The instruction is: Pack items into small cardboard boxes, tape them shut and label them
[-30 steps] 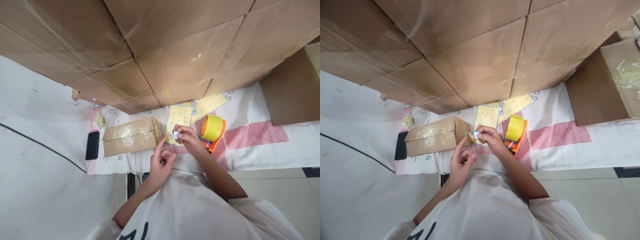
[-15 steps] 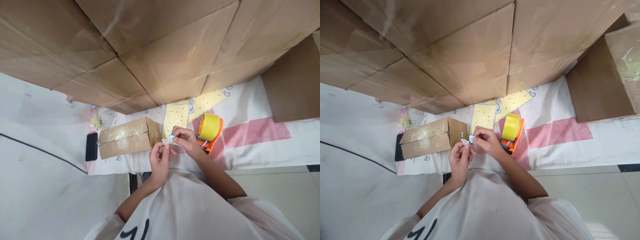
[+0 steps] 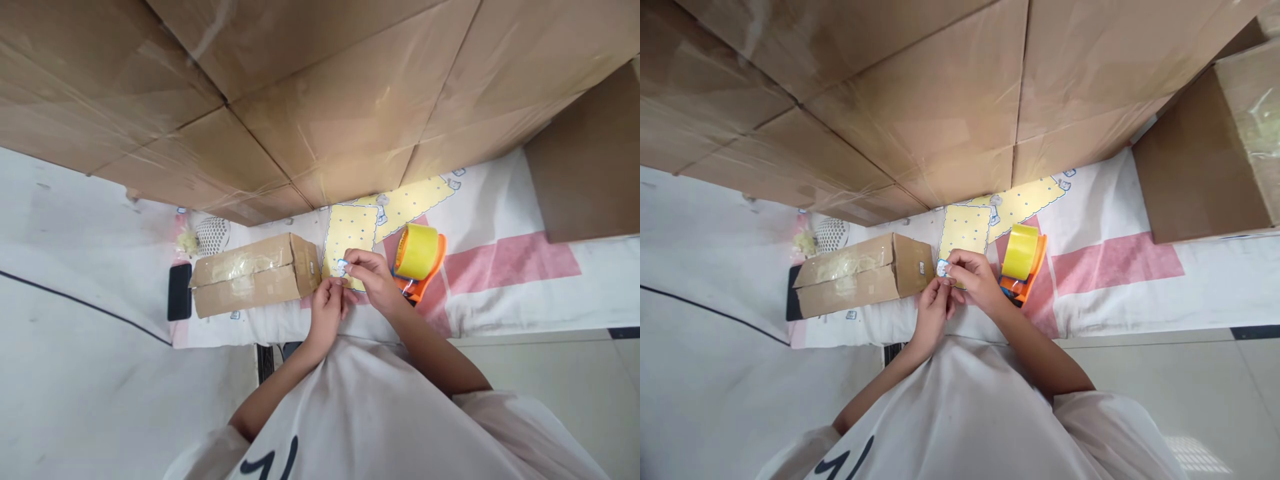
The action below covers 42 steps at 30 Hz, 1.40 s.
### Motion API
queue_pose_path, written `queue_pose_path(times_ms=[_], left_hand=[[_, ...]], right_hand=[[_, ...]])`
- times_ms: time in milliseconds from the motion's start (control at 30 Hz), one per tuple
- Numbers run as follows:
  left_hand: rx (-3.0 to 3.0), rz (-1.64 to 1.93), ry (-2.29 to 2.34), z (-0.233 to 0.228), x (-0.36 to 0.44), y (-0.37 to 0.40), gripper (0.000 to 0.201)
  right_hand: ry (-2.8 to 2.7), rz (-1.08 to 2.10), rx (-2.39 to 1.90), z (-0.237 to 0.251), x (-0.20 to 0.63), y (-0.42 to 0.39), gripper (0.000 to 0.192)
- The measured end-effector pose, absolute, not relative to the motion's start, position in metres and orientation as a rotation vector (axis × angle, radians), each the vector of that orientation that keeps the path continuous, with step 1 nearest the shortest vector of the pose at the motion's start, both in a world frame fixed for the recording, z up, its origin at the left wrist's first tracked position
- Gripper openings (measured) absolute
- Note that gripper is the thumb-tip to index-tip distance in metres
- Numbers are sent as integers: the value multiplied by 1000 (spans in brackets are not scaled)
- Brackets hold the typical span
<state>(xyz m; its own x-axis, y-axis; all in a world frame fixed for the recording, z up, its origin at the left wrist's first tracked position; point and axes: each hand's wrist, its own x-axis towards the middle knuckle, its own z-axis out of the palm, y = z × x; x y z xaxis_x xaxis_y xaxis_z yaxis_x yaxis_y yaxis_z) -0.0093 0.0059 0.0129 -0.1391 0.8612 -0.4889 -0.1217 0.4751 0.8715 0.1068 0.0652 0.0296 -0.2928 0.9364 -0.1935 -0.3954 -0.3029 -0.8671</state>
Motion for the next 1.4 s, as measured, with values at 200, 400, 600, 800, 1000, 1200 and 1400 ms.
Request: queue_pose_path(times_ms=[200, 400, 600, 800, 1000, 1200, 1400], left_hand=[[682, 806, 1425, 18, -11, -10, 55], [1619, 892, 1513, 66, -87, -43, 43], [1858, 1503, 2543, 75, -168, 1, 20], [1653, 1386, 2646, 69, -177, 10, 28], [1707, 1400, 2630, 70, -173, 10, 25], [1762, 1313, 2571, 70, -176, 6, 25], [1600, 1315, 2532, 68, -178, 2, 45]], right_hand=[[-1017, 1807, -922, 17, 88, 75, 21], [-1075, 1919, -938, 4, 71, 83, 22], [-1134, 1907, -1017, -9, 51, 74, 21], [-1136, 1847, -1118, -13, 44, 74, 20], [-1153, 1528, -1272, -7, 50, 55, 20], [-1196, 1712, -1154, -4, 50, 23, 42], [-1134, 1772, -1197, 2, 56, 25, 47]])
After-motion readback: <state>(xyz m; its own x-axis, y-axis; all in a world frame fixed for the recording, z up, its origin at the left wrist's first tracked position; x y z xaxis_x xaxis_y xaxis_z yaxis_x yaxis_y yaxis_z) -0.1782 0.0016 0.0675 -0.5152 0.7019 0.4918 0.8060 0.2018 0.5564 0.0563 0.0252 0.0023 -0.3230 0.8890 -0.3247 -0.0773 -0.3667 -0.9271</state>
